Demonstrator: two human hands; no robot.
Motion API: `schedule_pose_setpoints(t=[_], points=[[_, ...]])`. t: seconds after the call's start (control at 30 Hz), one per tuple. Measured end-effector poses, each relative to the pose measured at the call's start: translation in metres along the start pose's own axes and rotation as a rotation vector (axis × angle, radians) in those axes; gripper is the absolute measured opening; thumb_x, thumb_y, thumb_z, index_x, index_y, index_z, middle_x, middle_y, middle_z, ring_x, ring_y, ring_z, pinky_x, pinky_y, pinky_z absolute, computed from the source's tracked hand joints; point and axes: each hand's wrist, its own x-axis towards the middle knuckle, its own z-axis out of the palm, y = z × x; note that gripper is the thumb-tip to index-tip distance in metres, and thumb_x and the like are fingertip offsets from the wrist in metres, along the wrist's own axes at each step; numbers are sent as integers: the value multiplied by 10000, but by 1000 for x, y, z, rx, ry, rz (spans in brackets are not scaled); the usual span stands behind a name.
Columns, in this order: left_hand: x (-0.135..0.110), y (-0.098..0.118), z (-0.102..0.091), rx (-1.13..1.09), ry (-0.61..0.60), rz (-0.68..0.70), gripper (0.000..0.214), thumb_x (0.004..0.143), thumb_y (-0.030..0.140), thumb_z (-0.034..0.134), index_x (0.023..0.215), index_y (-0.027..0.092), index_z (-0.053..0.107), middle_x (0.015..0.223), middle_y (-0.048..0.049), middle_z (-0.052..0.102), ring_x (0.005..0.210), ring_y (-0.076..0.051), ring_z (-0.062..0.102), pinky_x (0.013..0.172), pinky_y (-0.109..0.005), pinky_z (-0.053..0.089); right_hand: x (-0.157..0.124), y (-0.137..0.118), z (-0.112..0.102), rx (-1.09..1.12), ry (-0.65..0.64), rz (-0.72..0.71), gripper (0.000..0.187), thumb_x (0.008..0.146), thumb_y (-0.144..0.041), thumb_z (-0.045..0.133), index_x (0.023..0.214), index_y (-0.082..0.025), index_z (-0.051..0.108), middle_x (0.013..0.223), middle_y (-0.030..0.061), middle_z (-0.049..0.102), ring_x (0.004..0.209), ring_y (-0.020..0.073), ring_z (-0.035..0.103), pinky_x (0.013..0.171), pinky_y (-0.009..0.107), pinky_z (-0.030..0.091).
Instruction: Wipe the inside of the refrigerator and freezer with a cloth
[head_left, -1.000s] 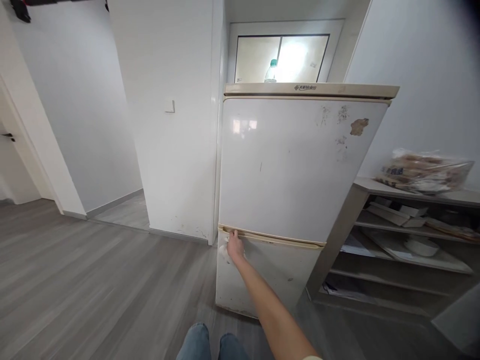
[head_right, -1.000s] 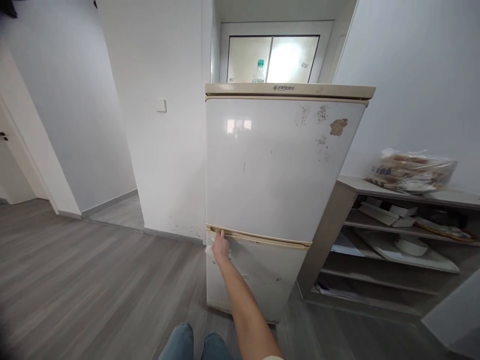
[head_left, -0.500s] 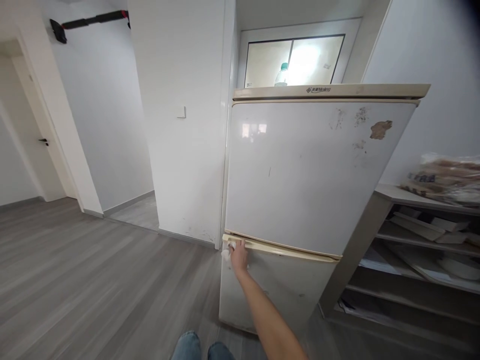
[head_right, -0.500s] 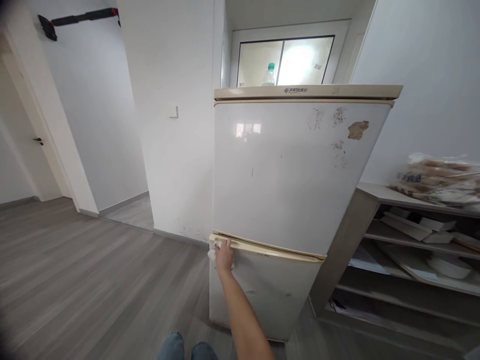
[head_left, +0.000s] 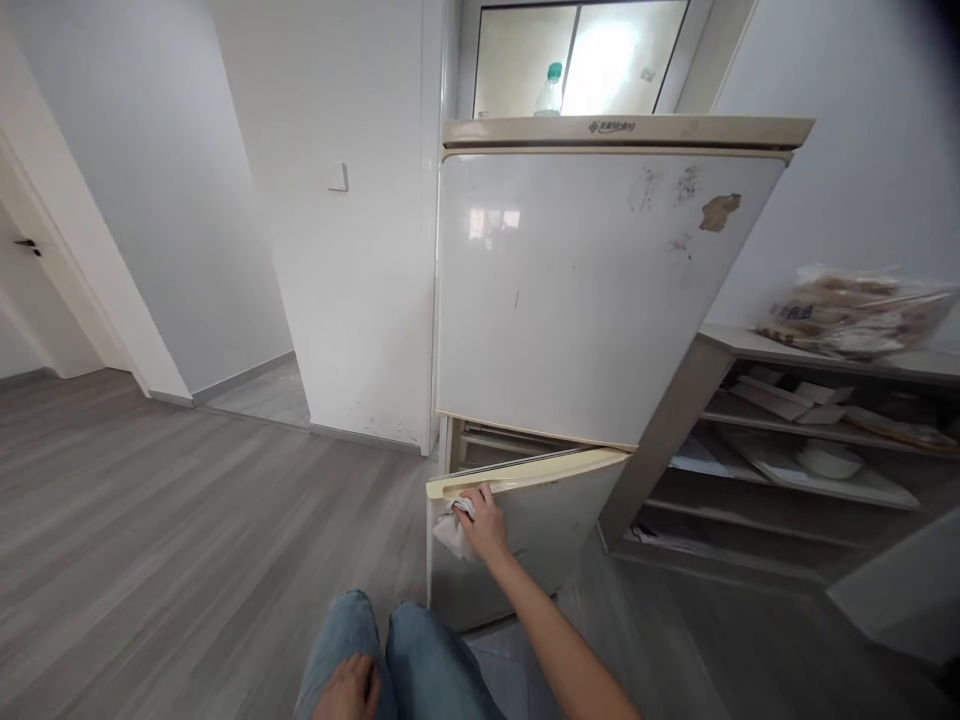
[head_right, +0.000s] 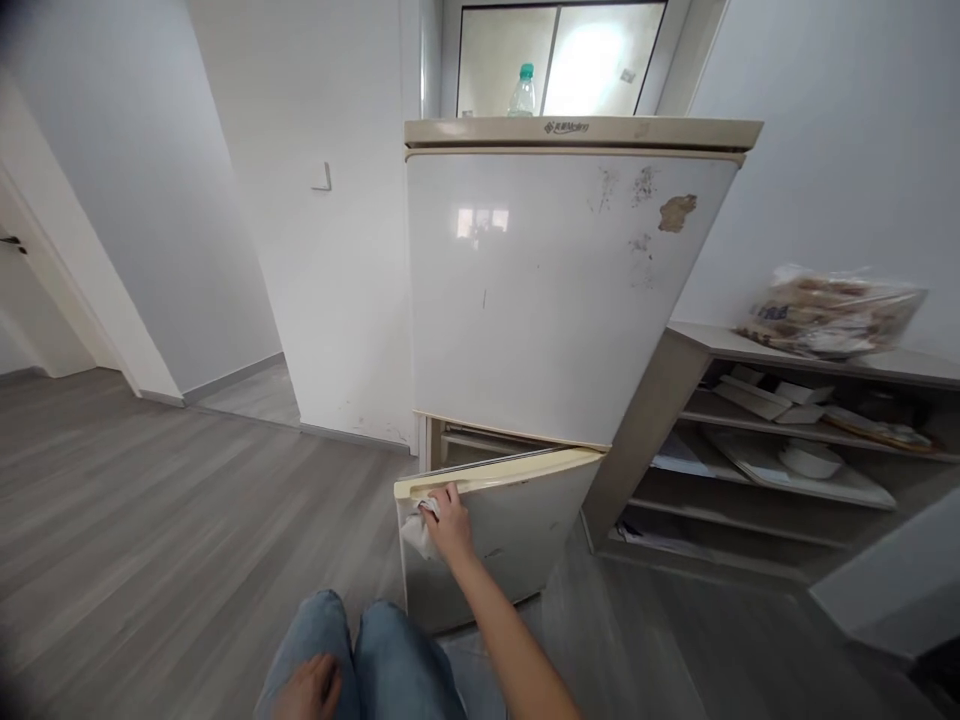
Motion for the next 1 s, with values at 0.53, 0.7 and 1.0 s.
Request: schedule_pose_setpoints(t=[0.53, 0.7, 1.0], points=[[-13, -6, -14, -25, -3, 30, 384, 887, 350, 277, 871, 208, 633, 911, -91, 714, 934, -279, 667, 845, -444, 492, -177, 15, -166, 62, -224, -2, 309, 828, -93, 490, 1040, -256, 644, 1120, 74, 651, 1070, 176, 654, 837, 255, 538], [5, 28, -6, -8, -37, 129, 397, 888, 322, 273, 906, 198, 650, 949, -100, 722, 985, -283, 667, 886, -445, 491, -197, 17, -198, 7, -235, 25, 337, 830, -69, 472, 1044, -267, 641, 1140, 63, 673, 1079, 142, 662, 870, 221, 531], [26, 92, 30, 62, -127, 301, 378, 883, 275, 283, 876, 216, 656, 961, -77, 739, 988, -251, 671, 894, -397, 494, -239, 50, -264, -80, -233, 132, 364, 783, -95, 520, 991, -309, 728, 1134, 51, 729, 1041, 161, 695, 866, 208, 549]])
